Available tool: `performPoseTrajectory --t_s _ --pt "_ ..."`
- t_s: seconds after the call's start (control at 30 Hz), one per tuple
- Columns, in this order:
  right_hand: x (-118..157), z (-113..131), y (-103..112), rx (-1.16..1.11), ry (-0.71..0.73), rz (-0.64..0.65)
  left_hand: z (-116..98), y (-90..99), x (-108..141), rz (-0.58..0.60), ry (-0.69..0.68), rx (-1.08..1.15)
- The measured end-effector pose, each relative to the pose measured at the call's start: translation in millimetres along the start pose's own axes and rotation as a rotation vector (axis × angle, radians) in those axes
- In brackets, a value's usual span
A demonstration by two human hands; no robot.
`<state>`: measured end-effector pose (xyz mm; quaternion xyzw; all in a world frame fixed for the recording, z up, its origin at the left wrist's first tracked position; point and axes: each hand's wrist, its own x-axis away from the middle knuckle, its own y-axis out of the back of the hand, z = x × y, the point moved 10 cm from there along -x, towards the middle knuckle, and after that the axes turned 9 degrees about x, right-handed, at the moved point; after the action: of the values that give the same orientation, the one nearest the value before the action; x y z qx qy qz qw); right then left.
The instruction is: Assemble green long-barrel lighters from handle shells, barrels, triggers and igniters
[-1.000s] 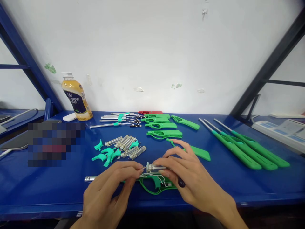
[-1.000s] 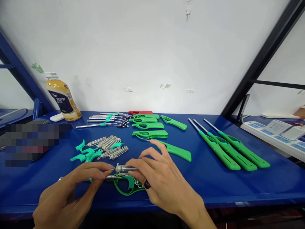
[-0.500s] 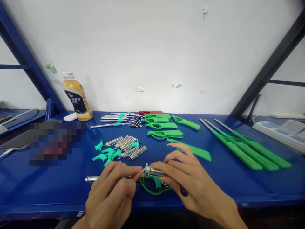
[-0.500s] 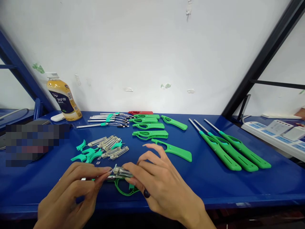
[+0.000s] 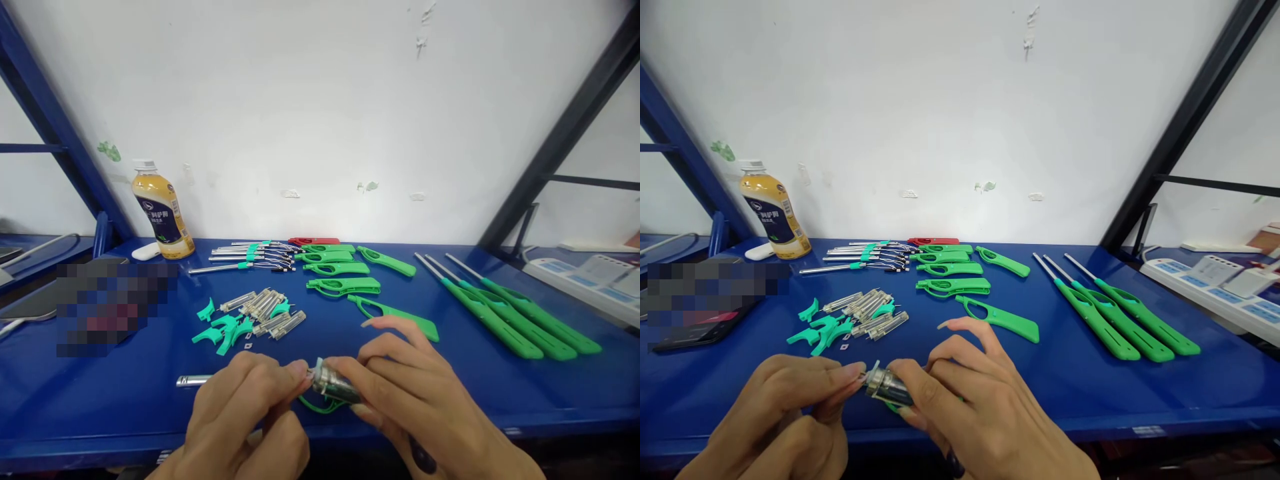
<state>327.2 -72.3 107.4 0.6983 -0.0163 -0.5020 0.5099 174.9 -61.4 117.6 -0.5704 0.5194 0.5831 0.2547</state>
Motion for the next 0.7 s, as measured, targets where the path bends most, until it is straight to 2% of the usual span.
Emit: performPoseTrajectory --t_s 0.17,0.4,0.53,0.7 --pt "9.5 -10.7 5.2 0.034 -0.016 -0.019 11.4 -28.4 4.4 0.145 0.038 0.012" --pt "32.5 -58.2 11.3 0.138 -0.289 0.027 39.1 -75.4 12.8 0.493 0.180 0.086" --pt "41.0 -72.2 -0.8 0.160 -0.335 0.079 47.4 -95.6 17.1 0.619 0.233 0.106" --pt "43.5 -76.9 -20.7 0.161 -0.336 0.147 57.9 -116.7 16.6 0.774 0.343 0.083"
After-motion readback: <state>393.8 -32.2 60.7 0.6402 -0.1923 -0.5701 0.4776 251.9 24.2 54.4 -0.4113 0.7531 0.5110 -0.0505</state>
